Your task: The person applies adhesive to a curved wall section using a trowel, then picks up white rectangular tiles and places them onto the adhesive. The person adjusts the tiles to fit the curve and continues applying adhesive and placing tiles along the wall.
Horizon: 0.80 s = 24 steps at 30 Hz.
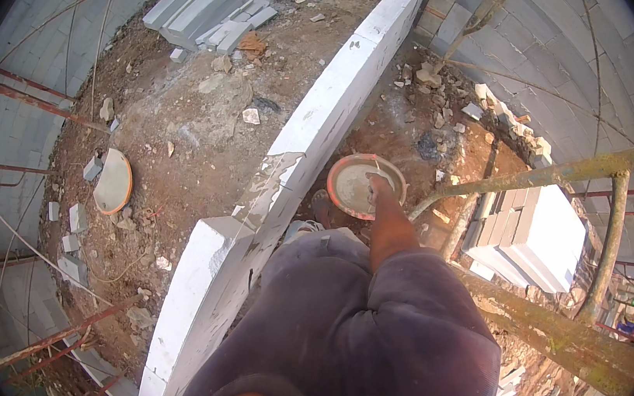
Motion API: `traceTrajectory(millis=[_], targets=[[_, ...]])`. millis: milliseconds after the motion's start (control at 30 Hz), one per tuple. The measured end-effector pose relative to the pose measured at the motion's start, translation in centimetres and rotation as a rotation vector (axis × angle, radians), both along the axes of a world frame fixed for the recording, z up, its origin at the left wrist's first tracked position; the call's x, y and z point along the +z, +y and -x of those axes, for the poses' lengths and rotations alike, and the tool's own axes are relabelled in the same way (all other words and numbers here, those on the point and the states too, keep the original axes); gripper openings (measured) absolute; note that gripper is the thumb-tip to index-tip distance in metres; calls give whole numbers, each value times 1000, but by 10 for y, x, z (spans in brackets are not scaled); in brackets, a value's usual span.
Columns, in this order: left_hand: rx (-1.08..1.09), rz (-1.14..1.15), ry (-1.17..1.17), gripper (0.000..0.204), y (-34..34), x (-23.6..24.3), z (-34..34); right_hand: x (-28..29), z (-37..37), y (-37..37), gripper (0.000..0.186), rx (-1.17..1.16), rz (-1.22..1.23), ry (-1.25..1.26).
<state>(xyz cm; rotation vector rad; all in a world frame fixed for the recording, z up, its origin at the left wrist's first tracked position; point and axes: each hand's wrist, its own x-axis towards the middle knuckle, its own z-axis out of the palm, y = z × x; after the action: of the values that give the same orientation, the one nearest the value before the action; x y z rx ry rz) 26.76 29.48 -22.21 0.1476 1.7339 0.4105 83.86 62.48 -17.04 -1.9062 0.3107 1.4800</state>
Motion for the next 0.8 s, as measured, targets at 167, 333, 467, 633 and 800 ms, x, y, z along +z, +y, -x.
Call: traceTrajectory(millis=[167, 333, 467, 633, 800], targets=[[-125, -5, -28, 49, 113, -4, -39, -36, -77, 0, 22, -268, -15, -32], [-201, -39, 4, 49, 202, -2, -65, -31, -105, -3, 24, -473, -36, 24], [-273, -73, -4, 48, 272, 7, -97, -29, -129, 8, 30, -629, 16, 20], [-418, -71, 1, 47, 348, 17, -144, -57, -166, -4, 29, -792, 0, 32], [-618, -74, -4, 47, 431, 24, -210, -105, -211, -4, 24, -984, 14, 79]])
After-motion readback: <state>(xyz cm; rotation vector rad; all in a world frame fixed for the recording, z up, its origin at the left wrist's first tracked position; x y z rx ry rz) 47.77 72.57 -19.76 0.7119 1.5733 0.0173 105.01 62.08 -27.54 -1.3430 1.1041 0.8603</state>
